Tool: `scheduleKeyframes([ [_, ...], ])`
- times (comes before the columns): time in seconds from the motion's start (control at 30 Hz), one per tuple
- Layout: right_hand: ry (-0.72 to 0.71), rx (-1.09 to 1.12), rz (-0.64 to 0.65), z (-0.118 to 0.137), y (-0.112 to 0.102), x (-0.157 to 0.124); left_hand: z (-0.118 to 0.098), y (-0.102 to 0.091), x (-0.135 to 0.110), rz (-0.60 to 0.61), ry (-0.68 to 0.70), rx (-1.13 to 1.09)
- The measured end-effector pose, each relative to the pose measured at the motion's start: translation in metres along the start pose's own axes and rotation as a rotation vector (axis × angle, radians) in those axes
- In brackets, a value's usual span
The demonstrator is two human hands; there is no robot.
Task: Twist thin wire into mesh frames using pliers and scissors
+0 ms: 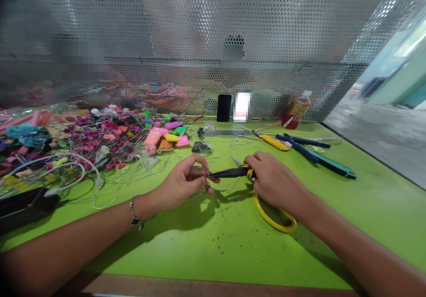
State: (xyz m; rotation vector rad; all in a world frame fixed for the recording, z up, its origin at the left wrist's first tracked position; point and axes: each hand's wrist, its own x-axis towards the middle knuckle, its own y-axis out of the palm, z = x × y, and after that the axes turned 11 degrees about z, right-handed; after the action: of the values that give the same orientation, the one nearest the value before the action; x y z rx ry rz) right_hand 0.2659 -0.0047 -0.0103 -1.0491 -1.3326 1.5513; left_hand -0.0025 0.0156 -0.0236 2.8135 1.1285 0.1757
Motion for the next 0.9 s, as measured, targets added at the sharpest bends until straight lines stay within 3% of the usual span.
scheduleKeyframes([
  [0.23, 0.061, -0.094, 0.0, 0.0019, -0.0051, -0.0021, 0.0033, 0.0047, -0.0057, -0.107, -0.005, 0.299],
  [0.57, -0.02, -0.018, -0.005, -0.0038, 0.0012, 0.0005, -0.0008, 0.0085, -0.0046, -0.055, -0.041, 0.144],
  [0.9, -0.013, 0.015, 0.011, 0.0006, -0.0036, 0.0004, -0.0053, 0.0098, -0.007, 0.028, -0.003, 0.035],
])
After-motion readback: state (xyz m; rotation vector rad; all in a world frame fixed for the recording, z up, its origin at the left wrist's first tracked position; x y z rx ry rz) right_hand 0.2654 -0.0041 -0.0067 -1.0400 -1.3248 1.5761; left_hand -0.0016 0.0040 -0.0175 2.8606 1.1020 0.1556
